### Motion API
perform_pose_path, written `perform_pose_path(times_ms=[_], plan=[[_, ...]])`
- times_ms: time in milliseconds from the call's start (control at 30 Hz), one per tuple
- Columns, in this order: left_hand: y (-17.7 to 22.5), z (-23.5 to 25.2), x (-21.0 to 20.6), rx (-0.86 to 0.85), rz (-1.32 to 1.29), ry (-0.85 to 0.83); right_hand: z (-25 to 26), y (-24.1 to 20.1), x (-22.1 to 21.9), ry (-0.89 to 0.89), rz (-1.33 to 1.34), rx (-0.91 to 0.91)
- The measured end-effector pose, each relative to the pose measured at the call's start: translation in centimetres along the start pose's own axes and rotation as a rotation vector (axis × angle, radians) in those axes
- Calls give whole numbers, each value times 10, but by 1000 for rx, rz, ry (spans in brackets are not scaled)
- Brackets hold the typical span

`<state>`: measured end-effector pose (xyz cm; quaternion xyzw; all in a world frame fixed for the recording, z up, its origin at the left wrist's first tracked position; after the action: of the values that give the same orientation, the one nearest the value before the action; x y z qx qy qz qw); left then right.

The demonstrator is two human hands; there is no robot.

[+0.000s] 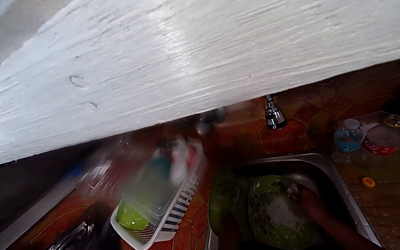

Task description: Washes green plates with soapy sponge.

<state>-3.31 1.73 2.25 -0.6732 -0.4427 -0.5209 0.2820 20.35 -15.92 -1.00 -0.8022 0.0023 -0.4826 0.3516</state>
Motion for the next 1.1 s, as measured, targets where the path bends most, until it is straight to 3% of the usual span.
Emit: perform_pose_path(times_ms=[167,433,767,1100], plan=[[10,-6,-20,23,70,-58,-4,14,-13,0,-312,11],[42,-9,-23,-47,337,-187,8,33,-23,-101,-338,-31],[55,40,-25,86,-166,-91,12,37,-22,-121,-235,-88],[59,42,-25,121,-190,-97,14,36,-25,-107,-187,-98]])
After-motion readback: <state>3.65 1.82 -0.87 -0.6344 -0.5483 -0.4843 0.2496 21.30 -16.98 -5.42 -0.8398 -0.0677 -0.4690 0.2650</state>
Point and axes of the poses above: each hand's wrist, its own z-axis towards the middle knuckle, its own x-axis out of the back of the hand, y = z × x, the point moved 3 cm from there along z, towards the middle knuckle, and after that the axes turned 13 degrees about y, right-handed, at the moved point
